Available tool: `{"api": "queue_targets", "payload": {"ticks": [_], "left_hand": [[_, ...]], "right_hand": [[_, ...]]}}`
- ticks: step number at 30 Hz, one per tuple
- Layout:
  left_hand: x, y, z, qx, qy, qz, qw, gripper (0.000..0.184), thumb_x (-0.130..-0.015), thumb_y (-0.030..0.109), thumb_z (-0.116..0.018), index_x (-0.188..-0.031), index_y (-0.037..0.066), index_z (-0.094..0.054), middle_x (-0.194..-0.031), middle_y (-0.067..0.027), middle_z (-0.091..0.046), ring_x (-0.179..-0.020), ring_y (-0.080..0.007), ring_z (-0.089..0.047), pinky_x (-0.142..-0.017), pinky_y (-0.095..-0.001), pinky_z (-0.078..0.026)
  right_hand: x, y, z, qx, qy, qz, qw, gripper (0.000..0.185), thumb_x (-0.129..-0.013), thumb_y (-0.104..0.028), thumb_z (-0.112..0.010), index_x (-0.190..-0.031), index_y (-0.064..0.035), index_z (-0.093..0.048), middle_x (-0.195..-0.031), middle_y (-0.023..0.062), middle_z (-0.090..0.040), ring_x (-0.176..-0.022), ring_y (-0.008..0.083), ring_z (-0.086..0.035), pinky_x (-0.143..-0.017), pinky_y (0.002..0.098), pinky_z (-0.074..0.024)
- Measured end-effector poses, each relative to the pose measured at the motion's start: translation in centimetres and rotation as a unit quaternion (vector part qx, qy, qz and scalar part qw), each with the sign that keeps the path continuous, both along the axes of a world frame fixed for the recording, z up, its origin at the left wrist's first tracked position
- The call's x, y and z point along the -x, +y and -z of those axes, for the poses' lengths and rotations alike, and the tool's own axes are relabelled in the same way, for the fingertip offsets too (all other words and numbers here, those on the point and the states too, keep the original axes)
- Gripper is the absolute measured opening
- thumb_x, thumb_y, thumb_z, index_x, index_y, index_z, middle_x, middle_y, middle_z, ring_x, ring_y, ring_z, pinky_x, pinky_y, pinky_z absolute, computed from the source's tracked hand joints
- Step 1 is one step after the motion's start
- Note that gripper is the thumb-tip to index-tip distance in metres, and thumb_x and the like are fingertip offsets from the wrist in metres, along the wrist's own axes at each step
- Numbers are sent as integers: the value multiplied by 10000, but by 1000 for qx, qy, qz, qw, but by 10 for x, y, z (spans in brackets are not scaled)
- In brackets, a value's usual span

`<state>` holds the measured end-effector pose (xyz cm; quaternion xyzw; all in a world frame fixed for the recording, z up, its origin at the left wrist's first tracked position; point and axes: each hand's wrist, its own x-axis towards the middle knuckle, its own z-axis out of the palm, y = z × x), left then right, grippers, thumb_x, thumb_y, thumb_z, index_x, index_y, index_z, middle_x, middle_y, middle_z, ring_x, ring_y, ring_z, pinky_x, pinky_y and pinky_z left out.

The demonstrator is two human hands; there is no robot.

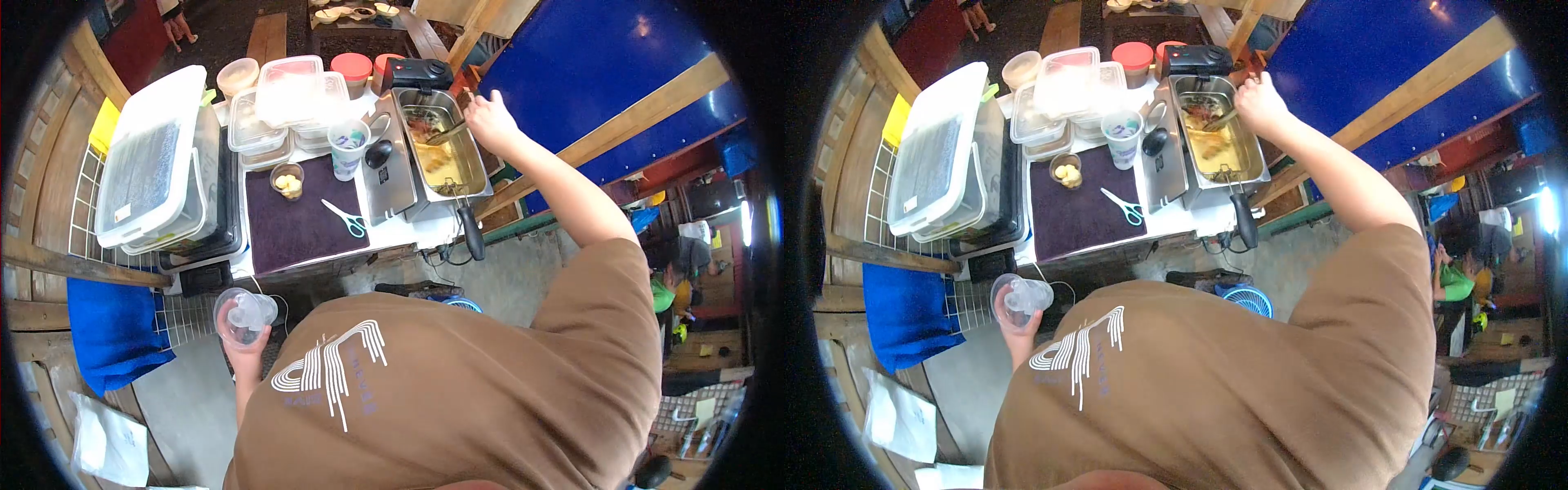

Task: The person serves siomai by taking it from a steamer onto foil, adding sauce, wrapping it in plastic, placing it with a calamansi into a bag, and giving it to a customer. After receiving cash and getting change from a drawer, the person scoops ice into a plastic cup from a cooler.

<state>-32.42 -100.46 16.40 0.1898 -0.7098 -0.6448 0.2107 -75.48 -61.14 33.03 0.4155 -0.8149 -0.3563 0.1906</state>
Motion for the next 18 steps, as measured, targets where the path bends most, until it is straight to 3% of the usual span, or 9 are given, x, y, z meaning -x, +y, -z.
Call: {"api": "queue_targets", "payload": {"ticks": [3, 7, 11, 18], "left_hand": [[5, -1, -3, -6, 9, 10, 1000, 814, -597, 12, -764, -1303, 77, -365, -1286, -108, -415, -1215, -260, -428, -1028, -433, -384], [11, 3, -10, -13, 11, 18, 1000, 804, -599, 5, -758, -1300, 78, -373, -1288, -105, -414, -1217, -254, -428, -1032, -426, -381], [11, 4, -14, -8, 6, 15, 1000, 807, -598, 9, -765, -1302, 80, -377, -1287, -104, -414, -1211, -253, -430, -1030, -419, -381], [-1, 2, -16, -21, 9, -30, 999, 835, -587, -6, -767, -1315, 85, -368, -1281, -98, -413, -1217, -263, -416, -1028, -422, -376]], "right_hand": [[-28, 5, -16, 15, -17, 7, 1000, 97, -746, -157, -571, -752, -97, -647, -763, 41, -621, -848, 200, -577, -810, 441, -380], [-41, 1, 2, -30, -92, 26, 995, 85, -737, -165, -586, -733, -113, -653, -750, 14, -621, -830, 188, -580, -774, 424, -373], [-18, 1, 29, -33, -87, 53, 994, 109, -727, -181, -600, -769, -107, -669, -772, 21, -635, -828, 186, -584, -786, 424, -371], [30, -7, 0, 19, 10, 71, 997, 106, -725, -152, -584, -773, -106, -667, -769, 32, -644, -805, 197, -596, -769, 431, -384]]}}
